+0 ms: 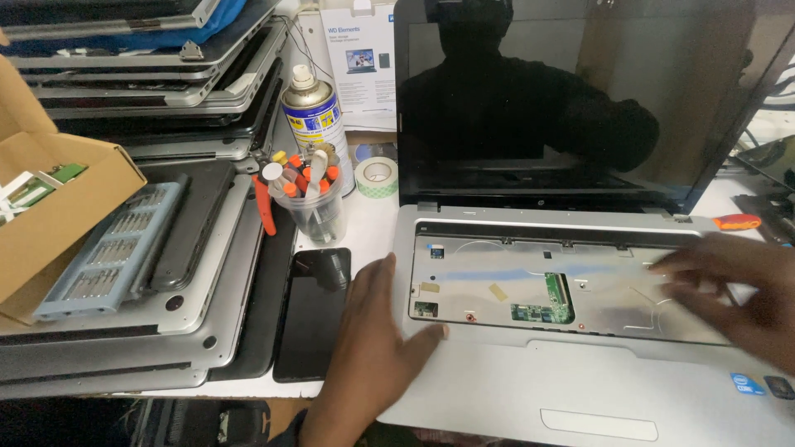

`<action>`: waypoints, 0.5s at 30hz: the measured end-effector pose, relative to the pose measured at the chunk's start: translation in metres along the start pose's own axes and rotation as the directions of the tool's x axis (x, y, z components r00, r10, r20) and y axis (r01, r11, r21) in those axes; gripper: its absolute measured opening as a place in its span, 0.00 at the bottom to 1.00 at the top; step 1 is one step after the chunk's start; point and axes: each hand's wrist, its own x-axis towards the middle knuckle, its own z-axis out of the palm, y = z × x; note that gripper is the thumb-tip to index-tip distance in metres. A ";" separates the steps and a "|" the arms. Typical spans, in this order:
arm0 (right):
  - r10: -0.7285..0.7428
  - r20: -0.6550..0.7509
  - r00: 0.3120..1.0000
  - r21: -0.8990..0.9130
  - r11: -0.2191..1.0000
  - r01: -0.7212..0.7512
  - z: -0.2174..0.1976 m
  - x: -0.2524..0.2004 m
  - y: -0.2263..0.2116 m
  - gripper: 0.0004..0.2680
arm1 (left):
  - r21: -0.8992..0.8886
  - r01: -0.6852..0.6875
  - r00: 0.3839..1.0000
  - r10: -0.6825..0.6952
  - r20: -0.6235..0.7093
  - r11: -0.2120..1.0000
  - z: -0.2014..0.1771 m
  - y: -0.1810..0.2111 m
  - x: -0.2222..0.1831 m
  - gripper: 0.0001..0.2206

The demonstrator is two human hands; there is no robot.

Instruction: Connecting internal ribbon cables and installing the palmrest assembly onto a laptop chassis.

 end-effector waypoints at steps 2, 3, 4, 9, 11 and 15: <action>-0.008 0.146 0.989 -0.199 0.979 0.038 -0.014 -0.001 -0.093 0.10 | 0.006 -0.071 0.997 0.071 -0.003 0.997 -0.008 0.006 -0.010 0.46; -0.207 0.259 0.944 -0.114 0.964 0.242 -0.008 0.011 -0.114 0.09 | -0.001 0.038 0.990 -0.038 0.136 0.999 -0.014 0.012 -0.017 0.53; -0.403 0.340 0.850 -0.002 0.903 0.429 -0.003 0.023 -0.135 0.09 | 0.006 0.147 0.951 -0.143 0.273 0.989 -0.020 0.017 -0.024 0.61; -0.440 0.373 0.817 -0.040 0.872 0.488 0.035 0.072 -0.180 0.15 | -0.113 -0.076 0.972 0.099 0.213 0.991 -0.007 -0.003 -0.043 0.49; -0.325 0.389 0.862 -0.159 0.898 0.410 0.034 0.076 -0.170 0.18 | -0.177 -0.226 0.961 0.249 0.119 0.958 0.001 -0.009 -0.051 0.41; -0.108 0.328 0.939 -0.197 0.964 0.180 0.010 0.047 -0.126 0.19 | -0.023 -0.248 0.966 0.245 -0.079 0.969 0.010 -0.004 -0.060 0.25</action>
